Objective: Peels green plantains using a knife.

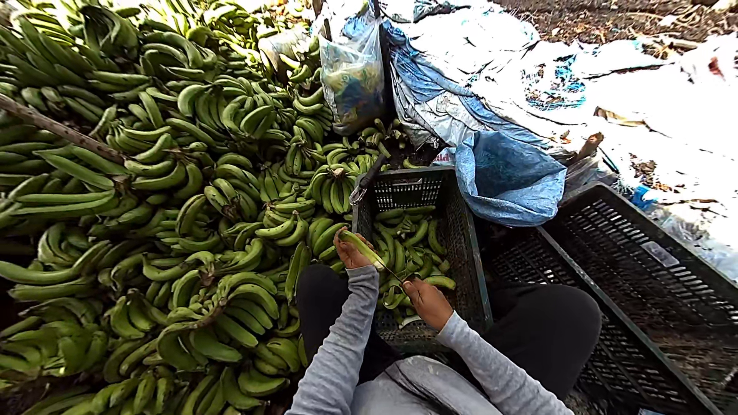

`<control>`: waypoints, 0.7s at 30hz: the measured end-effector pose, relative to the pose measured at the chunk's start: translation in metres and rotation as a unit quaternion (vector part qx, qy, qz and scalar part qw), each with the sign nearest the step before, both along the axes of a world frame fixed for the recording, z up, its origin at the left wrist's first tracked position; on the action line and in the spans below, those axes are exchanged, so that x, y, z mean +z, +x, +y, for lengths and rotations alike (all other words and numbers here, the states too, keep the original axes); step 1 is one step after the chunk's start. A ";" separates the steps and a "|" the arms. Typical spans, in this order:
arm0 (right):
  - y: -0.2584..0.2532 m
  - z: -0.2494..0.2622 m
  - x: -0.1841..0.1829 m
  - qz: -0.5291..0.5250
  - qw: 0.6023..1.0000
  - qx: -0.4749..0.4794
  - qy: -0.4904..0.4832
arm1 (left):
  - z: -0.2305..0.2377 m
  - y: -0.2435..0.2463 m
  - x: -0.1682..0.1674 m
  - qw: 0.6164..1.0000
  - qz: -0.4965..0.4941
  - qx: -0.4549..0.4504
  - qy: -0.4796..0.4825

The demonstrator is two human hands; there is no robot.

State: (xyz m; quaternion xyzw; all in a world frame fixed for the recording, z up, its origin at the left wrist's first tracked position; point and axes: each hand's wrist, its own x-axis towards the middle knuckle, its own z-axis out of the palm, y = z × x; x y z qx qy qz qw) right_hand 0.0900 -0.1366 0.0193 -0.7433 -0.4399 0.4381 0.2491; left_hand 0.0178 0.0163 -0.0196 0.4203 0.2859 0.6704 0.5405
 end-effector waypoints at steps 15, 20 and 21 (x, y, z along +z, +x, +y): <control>-0.002 0.010 0.005 -0.088 0.996 0.012 -0.010 | -0.031 0.013 0.040 0.955 0.000 -0.056 -0.293; 0.006 0.016 0.004 -0.133 0.991 0.017 -0.004 | -0.040 0.007 0.056 0.905 0.083 -0.109 -0.404; 0.006 0.014 0.005 -0.146 0.989 0.016 0.001 | -0.035 0.002 0.048 0.923 0.079 -0.110 -0.360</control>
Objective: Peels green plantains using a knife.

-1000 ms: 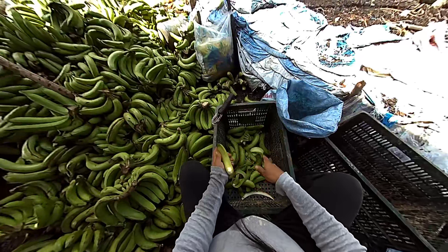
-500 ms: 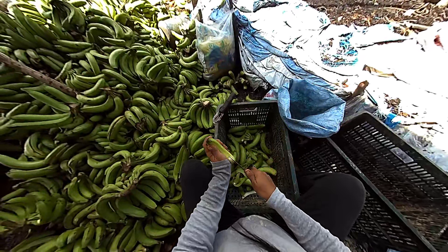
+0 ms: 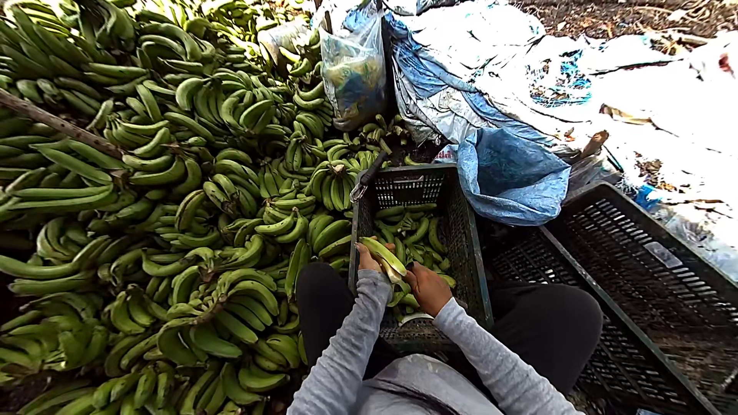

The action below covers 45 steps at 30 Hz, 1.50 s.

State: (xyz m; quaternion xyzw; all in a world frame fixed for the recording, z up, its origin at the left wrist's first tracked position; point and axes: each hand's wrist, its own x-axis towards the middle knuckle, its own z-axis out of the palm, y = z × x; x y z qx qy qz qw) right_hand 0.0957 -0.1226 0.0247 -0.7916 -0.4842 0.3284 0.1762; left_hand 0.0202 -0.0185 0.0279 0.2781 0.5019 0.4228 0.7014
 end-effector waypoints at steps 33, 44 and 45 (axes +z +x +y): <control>0.242 -0.080 0.023 0.322 0.660 -0.535 0.418 | 0.021 0.236 0.008 0.849 0.206 -0.487 0.015; 0.243 -0.066 0.019 0.353 0.680 -0.485 0.422 | 0.021 0.182 -0.270 0.636 0.576 -0.514 0.022; 0.243 -0.064 0.019 0.353 0.680 -0.484 0.423 | 0.018 0.183 -0.286 0.686 0.562 -0.462 0.004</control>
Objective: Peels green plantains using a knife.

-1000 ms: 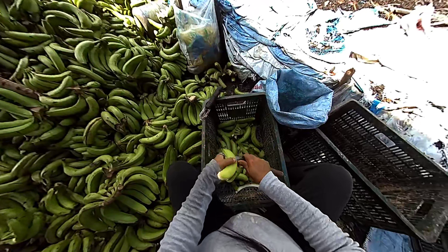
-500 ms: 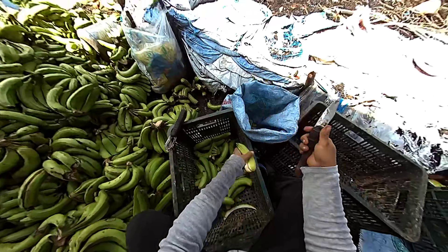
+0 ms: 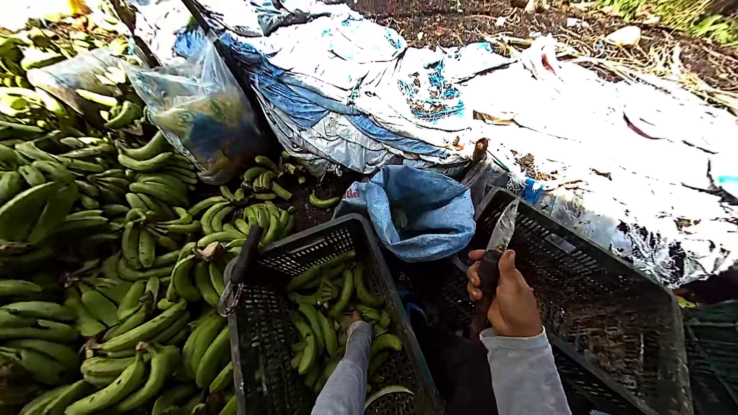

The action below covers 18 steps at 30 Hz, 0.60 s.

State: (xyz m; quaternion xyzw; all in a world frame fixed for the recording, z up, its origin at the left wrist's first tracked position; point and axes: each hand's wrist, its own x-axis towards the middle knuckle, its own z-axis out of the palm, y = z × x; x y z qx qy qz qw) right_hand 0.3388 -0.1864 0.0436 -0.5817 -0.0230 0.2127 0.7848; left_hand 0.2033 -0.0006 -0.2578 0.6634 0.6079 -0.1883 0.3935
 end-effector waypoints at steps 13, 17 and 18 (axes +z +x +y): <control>-0.020 0.027 -0.005 -0.080 0.991 0.104 0.000 | 0.007 -0.086 0.107 0.879 -0.410 0.204 -0.135; -0.047 0.029 -0.010 -0.136 0.970 0.198 -0.046 | 0.030 -0.124 0.198 0.683 -0.657 0.210 -0.241; -0.058 0.028 -0.013 -0.162 0.958 0.228 -0.067 | 0.028 -0.132 0.214 0.667 -0.666 0.223 -0.250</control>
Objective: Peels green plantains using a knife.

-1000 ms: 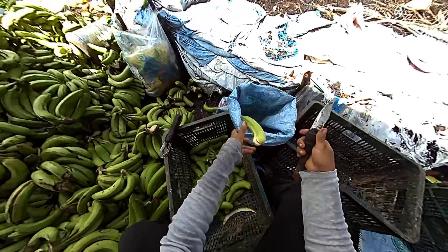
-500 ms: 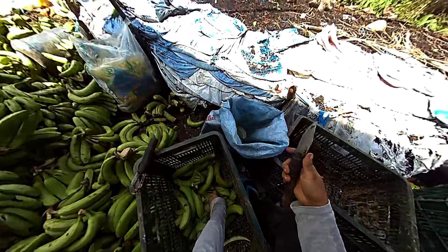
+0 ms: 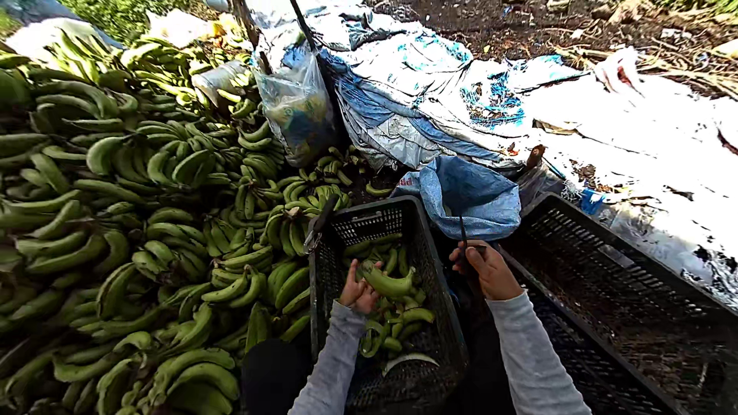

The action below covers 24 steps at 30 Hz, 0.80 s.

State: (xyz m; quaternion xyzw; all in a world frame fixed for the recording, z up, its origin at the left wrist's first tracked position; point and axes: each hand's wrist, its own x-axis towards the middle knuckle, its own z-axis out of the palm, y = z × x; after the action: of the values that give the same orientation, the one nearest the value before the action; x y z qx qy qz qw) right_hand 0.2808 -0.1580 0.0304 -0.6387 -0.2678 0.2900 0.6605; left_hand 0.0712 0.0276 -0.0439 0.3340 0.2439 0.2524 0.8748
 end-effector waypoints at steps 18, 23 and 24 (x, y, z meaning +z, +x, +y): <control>-0.157 0.023 -0.025 -0.176 0.925 0.272 -0.197 | -0.009 -0.025 0.039 0.910 0.402 0.003 0.098; -0.180 0.029 -0.033 -0.192 0.963 0.118 -0.148 | -0.020 -0.023 0.044 0.906 0.389 0.086 0.140; -0.182 0.031 -0.032 -0.188 0.966 0.103 -0.141 | -0.021 -0.022 0.041 0.912 0.373 0.102 0.136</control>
State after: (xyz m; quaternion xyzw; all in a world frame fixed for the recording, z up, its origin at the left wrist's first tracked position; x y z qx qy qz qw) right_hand 0.0991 -0.1269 -0.0018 -0.7373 -0.4081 0.2662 0.4679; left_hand 0.0496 0.0070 -0.0029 0.4931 0.5480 0.2283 0.6359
